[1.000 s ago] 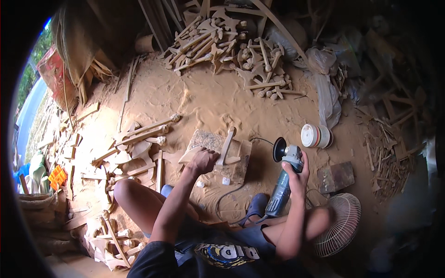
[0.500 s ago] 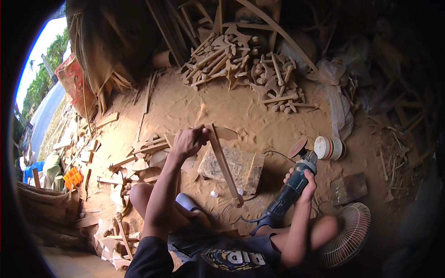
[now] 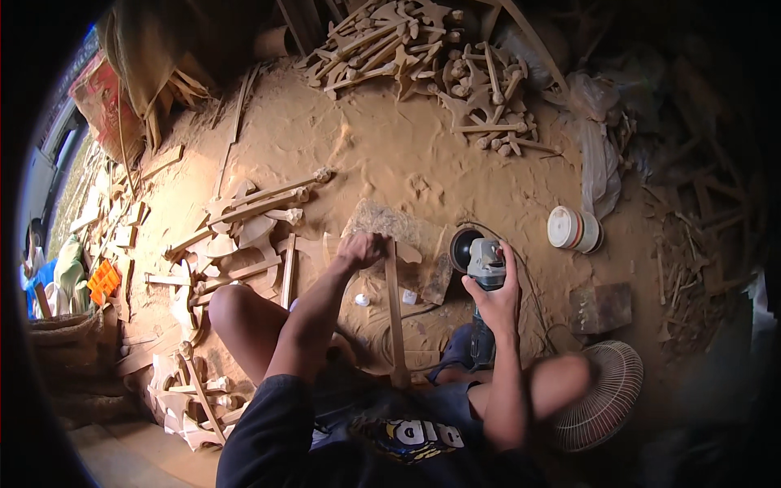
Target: The person sands a wooden axe head using an angle grinder, turning the piece to work on the handle and the head while holding it against a wooden block.
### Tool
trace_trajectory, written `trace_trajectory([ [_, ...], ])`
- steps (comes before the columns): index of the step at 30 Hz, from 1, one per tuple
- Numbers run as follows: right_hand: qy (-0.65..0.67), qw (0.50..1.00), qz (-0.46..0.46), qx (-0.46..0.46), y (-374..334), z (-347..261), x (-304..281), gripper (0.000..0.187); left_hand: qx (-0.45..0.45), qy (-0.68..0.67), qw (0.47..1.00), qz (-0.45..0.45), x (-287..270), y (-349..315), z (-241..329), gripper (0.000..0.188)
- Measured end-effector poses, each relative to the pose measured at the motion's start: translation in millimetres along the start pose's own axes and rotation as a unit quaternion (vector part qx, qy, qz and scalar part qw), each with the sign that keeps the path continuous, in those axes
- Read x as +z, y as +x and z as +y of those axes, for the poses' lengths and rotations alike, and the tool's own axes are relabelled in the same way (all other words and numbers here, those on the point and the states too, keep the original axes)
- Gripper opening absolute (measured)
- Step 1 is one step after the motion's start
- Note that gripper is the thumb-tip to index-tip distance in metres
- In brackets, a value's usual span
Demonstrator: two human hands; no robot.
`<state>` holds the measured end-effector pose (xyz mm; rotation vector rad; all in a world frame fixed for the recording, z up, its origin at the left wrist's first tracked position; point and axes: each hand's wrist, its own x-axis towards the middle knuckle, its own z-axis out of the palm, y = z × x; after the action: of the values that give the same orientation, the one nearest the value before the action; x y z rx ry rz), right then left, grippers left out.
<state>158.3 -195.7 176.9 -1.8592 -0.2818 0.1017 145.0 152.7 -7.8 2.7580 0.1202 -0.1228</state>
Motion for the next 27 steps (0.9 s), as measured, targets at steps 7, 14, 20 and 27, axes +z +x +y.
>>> trace_trajectory([
  [7, -0.089, 0.992, -0.071, -0.049, 20.5, 59.3, 64.4, 0.084, 0.013, -0.009, 0.999, 0.031, 60.9, 6.4, 13.7, 0.024],
  [14, -0.271, 0.949, -0.153, 0.054, 38.2, 37.8, 106.3, 0.084, -0.011, -0.035, 0.997, 0.072, 68.7, 7.2, 9.9, 0.027],
  [20, -0.314, 0.933, -0.169, 0.047, 52.9, 37.2, 126.7, 0.085, 0.106, 0.022, 0.966, 0.234, 88.8, 0.5, -9.4, 0.022],
  [27, -0.344, 0.918, -0.177, 0.084, 60.4, 39.4, 135.9, 0.084, 0.076, -0.012, 0.976, 0.204, 73.4, 2.7, 3.6, 0.019],
])
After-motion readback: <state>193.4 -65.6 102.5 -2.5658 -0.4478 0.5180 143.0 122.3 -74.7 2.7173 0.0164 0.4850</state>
